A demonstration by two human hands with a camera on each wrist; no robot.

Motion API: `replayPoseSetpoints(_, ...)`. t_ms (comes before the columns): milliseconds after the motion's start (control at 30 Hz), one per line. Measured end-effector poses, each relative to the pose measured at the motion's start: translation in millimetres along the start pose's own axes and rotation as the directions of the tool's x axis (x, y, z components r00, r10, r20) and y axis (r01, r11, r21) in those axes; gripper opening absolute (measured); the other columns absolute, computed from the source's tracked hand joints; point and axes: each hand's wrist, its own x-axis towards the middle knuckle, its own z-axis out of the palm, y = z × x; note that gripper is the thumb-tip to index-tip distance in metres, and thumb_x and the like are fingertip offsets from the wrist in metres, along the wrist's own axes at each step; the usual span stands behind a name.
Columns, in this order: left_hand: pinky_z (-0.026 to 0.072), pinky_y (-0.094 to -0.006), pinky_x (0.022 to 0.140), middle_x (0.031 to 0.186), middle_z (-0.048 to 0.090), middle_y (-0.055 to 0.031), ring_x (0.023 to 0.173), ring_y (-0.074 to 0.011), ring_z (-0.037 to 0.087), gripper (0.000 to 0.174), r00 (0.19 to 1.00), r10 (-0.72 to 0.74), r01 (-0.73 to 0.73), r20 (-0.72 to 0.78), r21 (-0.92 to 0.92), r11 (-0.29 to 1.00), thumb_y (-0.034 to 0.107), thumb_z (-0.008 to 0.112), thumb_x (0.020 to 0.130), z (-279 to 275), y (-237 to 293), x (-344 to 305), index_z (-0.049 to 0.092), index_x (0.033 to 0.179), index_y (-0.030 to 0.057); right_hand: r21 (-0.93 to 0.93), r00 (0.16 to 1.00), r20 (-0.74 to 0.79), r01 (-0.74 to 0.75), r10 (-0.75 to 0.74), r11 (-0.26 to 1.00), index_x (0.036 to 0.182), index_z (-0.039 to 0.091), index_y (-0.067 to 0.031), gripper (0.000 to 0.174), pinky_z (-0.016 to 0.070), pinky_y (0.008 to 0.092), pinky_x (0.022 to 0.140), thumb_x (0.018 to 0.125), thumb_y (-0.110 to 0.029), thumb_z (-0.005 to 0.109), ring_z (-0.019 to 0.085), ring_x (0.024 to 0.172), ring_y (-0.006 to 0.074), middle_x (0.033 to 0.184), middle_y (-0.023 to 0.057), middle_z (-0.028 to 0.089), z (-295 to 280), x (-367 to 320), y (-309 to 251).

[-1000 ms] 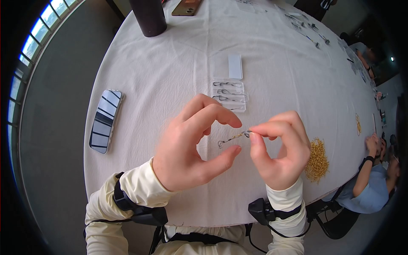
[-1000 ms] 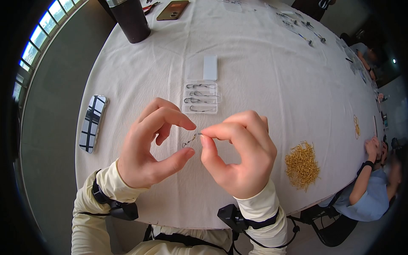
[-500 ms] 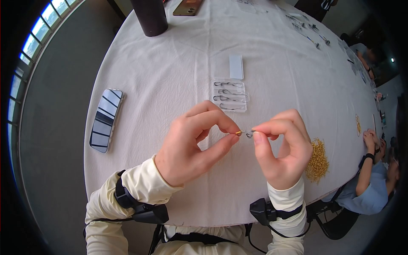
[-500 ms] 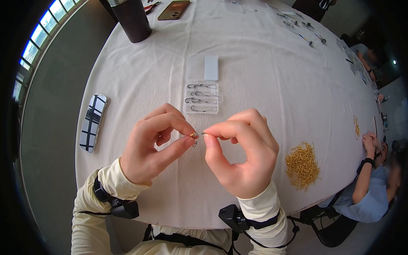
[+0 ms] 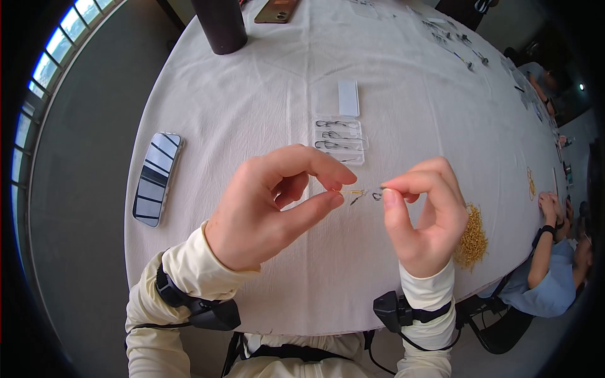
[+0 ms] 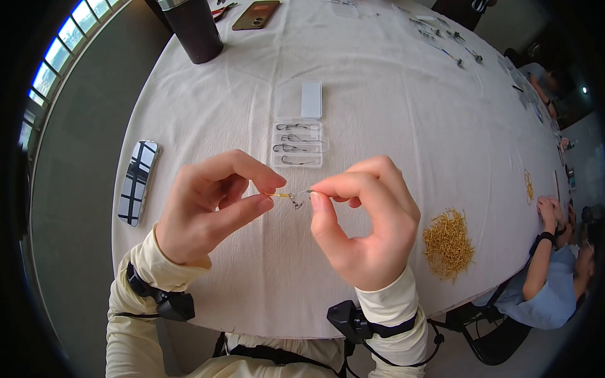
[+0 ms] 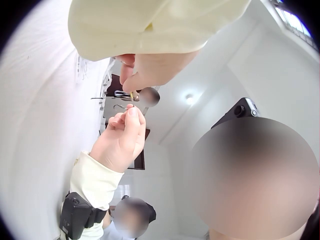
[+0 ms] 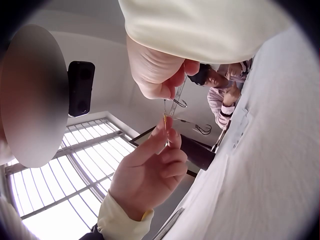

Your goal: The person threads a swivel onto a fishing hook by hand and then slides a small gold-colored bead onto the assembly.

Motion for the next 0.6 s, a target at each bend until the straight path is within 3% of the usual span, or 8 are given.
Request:
replayPoseSetpoints(67, 0.0319, -0.0204, 0.06, 0.091, 0.066, 0.0012, 0.065, -0.0034, 0.037, 0.018, 1.0, -0.006, 0.006, -0.008, -0.067, 0.998, -0.005, 0.069, 0.083, -1.6, 1.3, 0.6, 0.073, 0.098, 0.0042, 0.003, 1.0, -0.004, -0.002, 0.002, 1.0, 0.08, 0.067, -0.0044, 0.012, 0.0424, 0.0269, 0.057, 0.072, 0.004, 0.071, 0.055, 0.066, 0.0141, 0.078, 0.0028, 0.058, 0.5, 0.2, 0.3)
replayPoseSetpoints(167, 0.0338, -0.0205, 0.059, 0.091, 0.065, 0.0001, 0.066, -0.0036, 0.042, 0.017, 0.999, 0.016, -0.013, -0.037, 0.064, 0.998, -0.005, 0.07, 0.082, -4.7, 8.3, -0.2, 0.073, 0.095, 0.0051, 0.01, 1.0, 0.001, -0.008, 0.008, 1.0, 0.08, 0.067, -0.0042, 0.012, 0.0424, 0.027, 0.057, 0.072, 0.004, 0.071, 0.054, 0.066, 0.0141, 0.078, 0.0027, 0.058, 0.5, -0.1, 0.0)
replayPoseSetpoints(233, 0.0353, -0.0212, 0.057, 0.088, 0.064, -0.0006, 0.065, -0.0051, 0.045, 0.019, 0.979, 0.196, -0.17, -0.055, 0.306, 0.937, -0.006, 0.071, 0.079, -4.9, 10.1, -0.6, 0.073, 0.094, 0.006, 0.013, 1.0, 0.01, -0.012, 0.012, 1.0, 0.08, 0.067, -0.0042, 0.012, 0.0425, 0.027, 0.057, 0.072, 0.004, 0.071, 0.054, 0.066, 0.0142, 0.078, 0.0027, 0.058, 0.8, -0.6, -0.6)
replayPoseSetpoints(267, 0.0353, -0.0212, 0.057, 0.088, 0.064, -0.0006, 0.065, -0.0051, 0.045, 0.019, 0.979, 0.195, -0.169, -0.056, 0.306, 0.937, -0.006, 0.071, 0.079, -5.2, 8.0, 0.1, 0.073, 0.094, 0.006, 0.012, 1.0, 0.02, -0.018, 0.017, 1.0, 0.08, 0.067, -0.0044, 0.013, 0.0426, 0.0271, 0.058, 0.072, 0.004, 0.071, 0.055, 0.068, 0.0143, 0.078, 0.0027, 0.058, 1.0, -0.9, -0.8)
replayPoseSetpoints(333, 0.0362, -0.0219, 0.055, 0.086, 0.063, -0.0008, 0.064, -0.0064, 0.047, 0.02, 0.937, 0.344, -0.295, -0.057, 0.393, 0.871, -0.006, 0.071, 0.077, -6.3, 1.5, 1.7, 0.073, 0.093, 0.0068, 0.011, 0.999, 0.032, -0.022, 0.022, 1.0, 0.081, 0.067, -0.0046, 0.013, 0.0428, 0.0271, 0.058, 0.072, 0.004, 0.071, 0.055, 0.069, 0.0144, 0.078, 0.0028, 0.058, 1.9, -1.4, -1.0)
replayPoseSetpoints(600, 0.0365, -0.022, 0.055, 0.084, 0.061, -0.0005, 0.064, -0.0059, 0.049, 0.019, 0.953, 0.296, -0.254, -0.061, 0.366, 0.895, -0.005, 0.071, 0.078, -5.6, 16.7, -4.4, 0.073, 0.092, 0.0067, -0.042, 0.99, 0.142, -0.021, 0.027, 0.999, 0.089, 0.072, -0.0054, 0.02, 0.0473, 0.0292, 0.065, 0.071, 0.003, 0.074, 0.059, 0.075, 0.0177, 0.083, 0.0042, 0.059, 4.8, -0.9, -1.4)
